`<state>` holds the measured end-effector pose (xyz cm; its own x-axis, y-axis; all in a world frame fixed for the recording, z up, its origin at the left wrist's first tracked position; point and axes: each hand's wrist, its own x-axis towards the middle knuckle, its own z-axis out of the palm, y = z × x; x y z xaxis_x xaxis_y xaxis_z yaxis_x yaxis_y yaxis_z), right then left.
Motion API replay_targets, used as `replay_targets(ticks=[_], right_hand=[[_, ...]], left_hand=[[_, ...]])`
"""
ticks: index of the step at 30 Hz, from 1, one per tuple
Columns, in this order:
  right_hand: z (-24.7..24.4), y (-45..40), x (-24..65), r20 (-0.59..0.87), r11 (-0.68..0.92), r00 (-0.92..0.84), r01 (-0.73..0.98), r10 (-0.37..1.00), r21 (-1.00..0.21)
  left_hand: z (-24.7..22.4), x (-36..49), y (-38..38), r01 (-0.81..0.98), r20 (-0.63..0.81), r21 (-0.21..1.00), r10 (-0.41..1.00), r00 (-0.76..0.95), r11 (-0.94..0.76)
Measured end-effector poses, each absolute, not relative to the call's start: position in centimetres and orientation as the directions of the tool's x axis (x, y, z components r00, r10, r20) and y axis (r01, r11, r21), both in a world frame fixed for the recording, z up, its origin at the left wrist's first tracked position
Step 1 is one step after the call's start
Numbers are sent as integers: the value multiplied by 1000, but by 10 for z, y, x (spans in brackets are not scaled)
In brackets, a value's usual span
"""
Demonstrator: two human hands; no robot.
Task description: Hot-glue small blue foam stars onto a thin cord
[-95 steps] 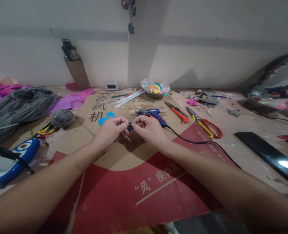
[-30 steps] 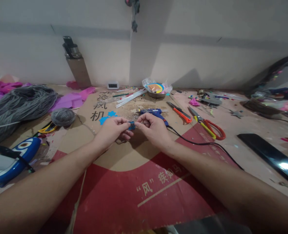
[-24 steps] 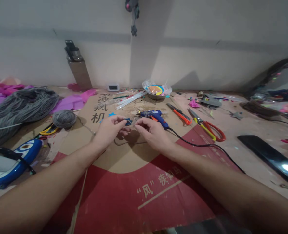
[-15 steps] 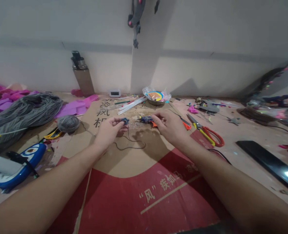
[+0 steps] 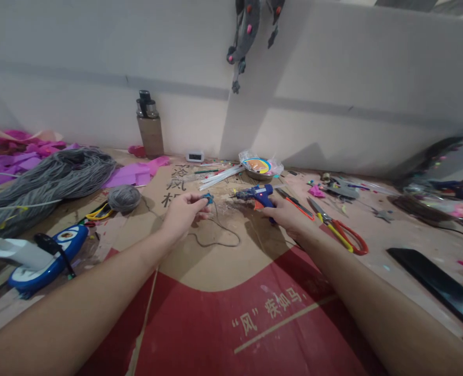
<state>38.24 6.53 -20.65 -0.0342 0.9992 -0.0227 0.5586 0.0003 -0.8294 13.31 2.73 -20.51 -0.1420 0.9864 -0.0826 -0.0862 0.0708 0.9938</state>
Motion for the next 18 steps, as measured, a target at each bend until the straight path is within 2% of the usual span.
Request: replay_targets(ticks=[3,7,11,18], right_hand=[[-198,53,369,38,59,-76,290,996,-955],[-189,37,355,154,177,-217,93,964,-980],[-186,30,352,249,312,-289,195,924,-930],[-180,17,348,345,506,-386,483,856,-715]], left_hand=[[-208,132,29,-114,-72,992,989,-132,57],[-208,133,30,-128,-75,990,988,-136,57],[-206,135,30,-167,-91,984,983,-158,64],[-203,139,28,-241,-65,970,983,-173,22]])
